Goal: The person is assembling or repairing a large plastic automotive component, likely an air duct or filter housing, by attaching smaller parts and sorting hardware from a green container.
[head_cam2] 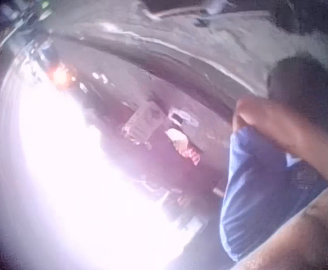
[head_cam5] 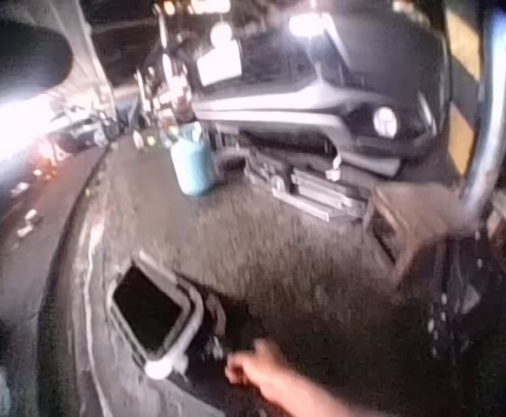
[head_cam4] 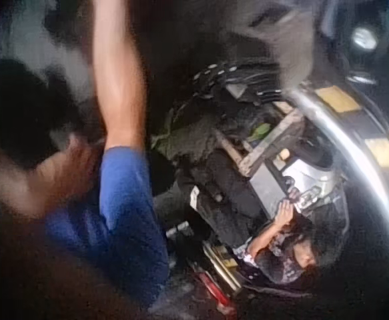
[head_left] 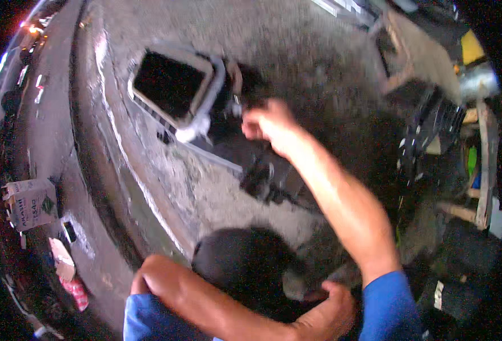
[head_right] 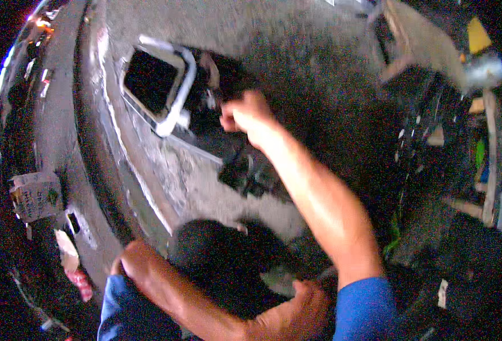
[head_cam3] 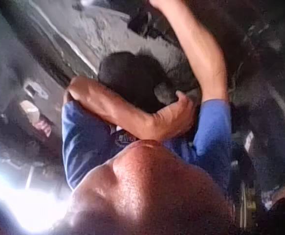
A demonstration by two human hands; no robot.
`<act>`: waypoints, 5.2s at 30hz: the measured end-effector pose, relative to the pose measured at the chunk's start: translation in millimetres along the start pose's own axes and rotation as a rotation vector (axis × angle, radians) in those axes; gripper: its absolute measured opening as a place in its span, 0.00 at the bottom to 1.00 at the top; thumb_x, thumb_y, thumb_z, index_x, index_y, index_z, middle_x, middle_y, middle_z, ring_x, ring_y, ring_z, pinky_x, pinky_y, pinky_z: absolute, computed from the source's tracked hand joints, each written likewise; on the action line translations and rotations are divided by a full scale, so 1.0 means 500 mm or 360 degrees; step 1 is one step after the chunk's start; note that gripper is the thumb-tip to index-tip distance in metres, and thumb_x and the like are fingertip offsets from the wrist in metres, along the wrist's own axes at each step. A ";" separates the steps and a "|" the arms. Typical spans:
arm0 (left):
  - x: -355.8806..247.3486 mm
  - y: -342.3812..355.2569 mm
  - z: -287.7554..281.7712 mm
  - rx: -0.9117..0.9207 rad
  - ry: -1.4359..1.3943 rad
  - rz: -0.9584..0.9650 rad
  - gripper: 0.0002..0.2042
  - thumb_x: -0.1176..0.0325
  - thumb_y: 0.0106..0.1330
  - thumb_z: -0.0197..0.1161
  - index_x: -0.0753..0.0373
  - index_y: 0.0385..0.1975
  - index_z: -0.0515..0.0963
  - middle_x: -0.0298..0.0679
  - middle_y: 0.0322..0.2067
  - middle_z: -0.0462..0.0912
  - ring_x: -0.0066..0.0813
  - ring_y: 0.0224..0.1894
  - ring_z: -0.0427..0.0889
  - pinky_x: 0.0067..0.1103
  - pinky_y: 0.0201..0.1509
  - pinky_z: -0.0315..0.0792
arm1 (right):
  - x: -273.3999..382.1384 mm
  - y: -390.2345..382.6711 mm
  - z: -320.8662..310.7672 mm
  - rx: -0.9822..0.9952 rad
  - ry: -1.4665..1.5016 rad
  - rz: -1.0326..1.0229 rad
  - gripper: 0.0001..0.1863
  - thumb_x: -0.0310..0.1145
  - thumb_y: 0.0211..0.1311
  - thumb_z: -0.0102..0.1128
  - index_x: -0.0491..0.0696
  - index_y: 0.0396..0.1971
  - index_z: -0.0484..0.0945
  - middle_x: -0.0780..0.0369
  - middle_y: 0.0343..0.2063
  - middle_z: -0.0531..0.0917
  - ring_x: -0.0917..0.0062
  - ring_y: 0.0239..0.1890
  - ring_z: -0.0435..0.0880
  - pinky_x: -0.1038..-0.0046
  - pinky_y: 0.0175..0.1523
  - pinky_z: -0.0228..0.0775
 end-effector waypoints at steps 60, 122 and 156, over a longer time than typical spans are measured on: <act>0.000 -0.003 0.033 -0.0113 -0.0208 0.0053 0.15 0.63 0.58 0.52 0.69 0.30 0.81 0.50 0.33 0.82 0.39 0.33 0.81 0.37 0.37 0.73 | -0.025 -0.030 -0.017 -0.0132 0.0175 -0.0159 0.03 0.22 0.54 0.57 0.38 0.28 0.74 0.58 0.24 0.79 0.74 0.24 0.82 0.74 0.29 0.80; 0.018 -0.022 -0.001 0.0035 -0.0438 0.0163 0.14 0.63 0.62 0.49 0.64 0.36 0.78 0.43 0.33 0.81 0.38 0.36 0.78 0.31 0.39 0.71 | -0.030 -0.017 -0.025 0.0078 0.0517 -0.0110 0.11 0.24 0.55 0.61 0.35 0.36 0.74 0.54 0.29 0.81 0.69 0.30 0.84 0.70 0.39 0.81; 0.056 -0.030 0.041 0.0632 -0.0528 0.0441 0.16 0.68 0.61 0.50 0.68 0.46 0.73 0.49 0.45 0.76 0.40 0.45 0.74 0.30 0.45 0.70 | -0.073 0.032 0.070 -0.0470 0.0091 -0.0423 0.08 0.22 0.50 0.62 0.36 0.28 0.73 0.52 0.18 0.78 0.63 0.20 0.82 0.64 0.21 0.75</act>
Point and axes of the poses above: each hand's wrist, its own y-axis towards the middle knuckle, its own z-axis out of the palm, x = y × z, the point moved 1 cm from there along y, towards the middle knuckle
